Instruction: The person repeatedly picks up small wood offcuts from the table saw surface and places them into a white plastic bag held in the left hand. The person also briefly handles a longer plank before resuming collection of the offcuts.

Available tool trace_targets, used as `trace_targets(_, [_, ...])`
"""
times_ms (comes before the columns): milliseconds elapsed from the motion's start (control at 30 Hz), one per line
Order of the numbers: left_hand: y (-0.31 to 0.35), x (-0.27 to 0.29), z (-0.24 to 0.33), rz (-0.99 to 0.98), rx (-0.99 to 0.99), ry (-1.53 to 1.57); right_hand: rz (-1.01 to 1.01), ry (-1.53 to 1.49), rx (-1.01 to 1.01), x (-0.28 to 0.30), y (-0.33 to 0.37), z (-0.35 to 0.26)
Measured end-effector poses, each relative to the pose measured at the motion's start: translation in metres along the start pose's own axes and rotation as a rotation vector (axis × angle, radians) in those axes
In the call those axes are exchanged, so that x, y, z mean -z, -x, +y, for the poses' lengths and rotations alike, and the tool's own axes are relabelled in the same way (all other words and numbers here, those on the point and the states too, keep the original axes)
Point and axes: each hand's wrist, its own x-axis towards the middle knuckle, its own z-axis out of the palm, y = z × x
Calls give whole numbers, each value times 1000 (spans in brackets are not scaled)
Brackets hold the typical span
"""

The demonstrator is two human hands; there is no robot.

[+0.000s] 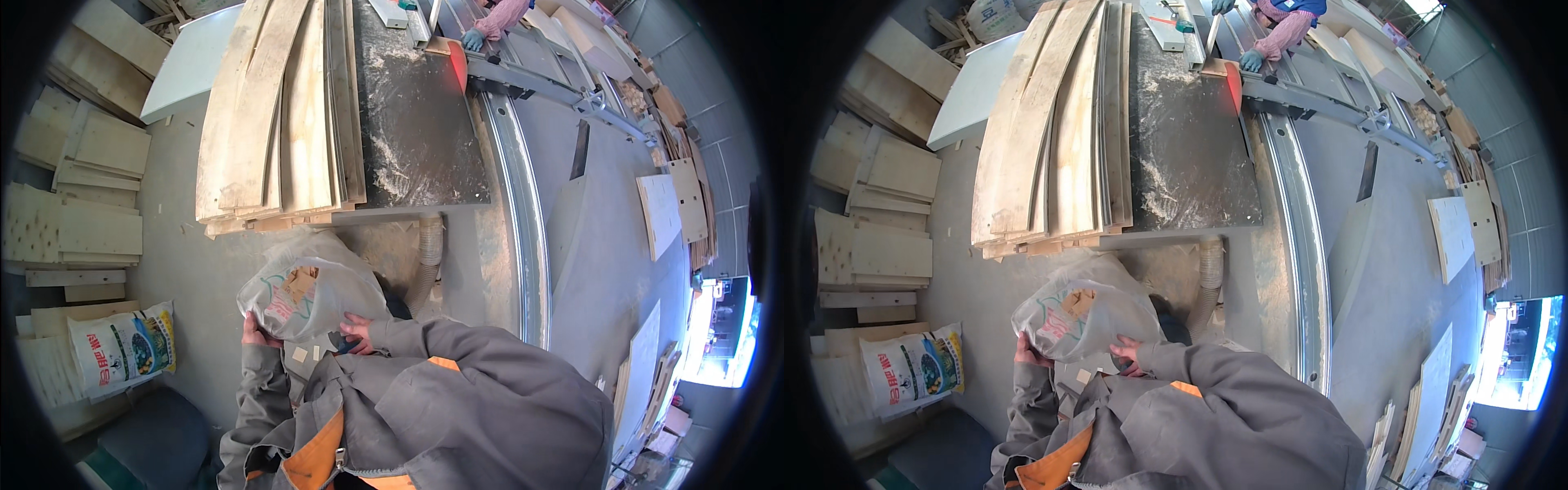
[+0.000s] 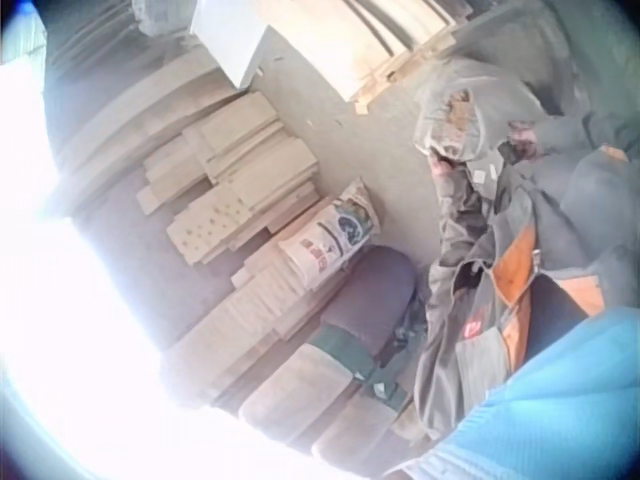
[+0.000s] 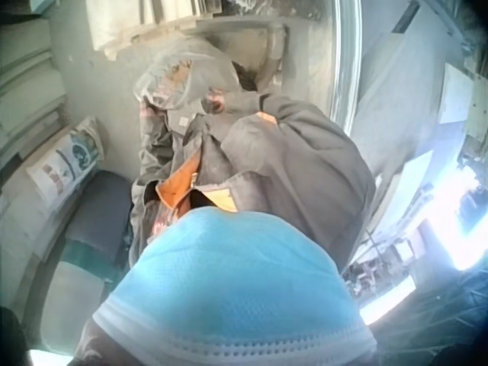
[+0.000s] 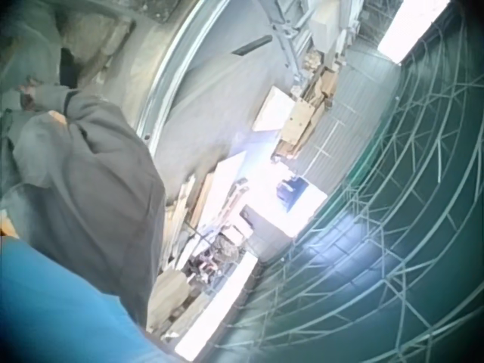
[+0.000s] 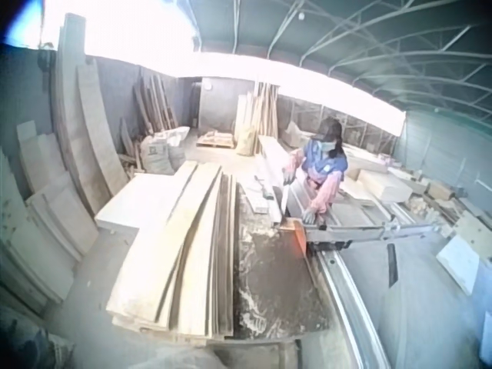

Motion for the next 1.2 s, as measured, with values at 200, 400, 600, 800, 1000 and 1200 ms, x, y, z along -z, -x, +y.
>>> trace_targets(200, [4,1,0,40,-37,-55,119,-432,64,-7,-39,15])
trace_targets(400, [7,2,0,47,24,-62,245,-734,459,35,-67,1])
trace_targets(600, [6,4,-14,127,-66,-84,742,-170,563,63,-48,-39])
trace_targets(800, [13,-4,-8,159,-148,-68,909,354,968,57,10,-100])
trace_targets(1000, [19,-45,1,150,-174,-19,931,553,993,42,51,-129])
trace_targets(1200, [-1,-64,-9,206,-251,-141,814,621,882,72,58,-138])
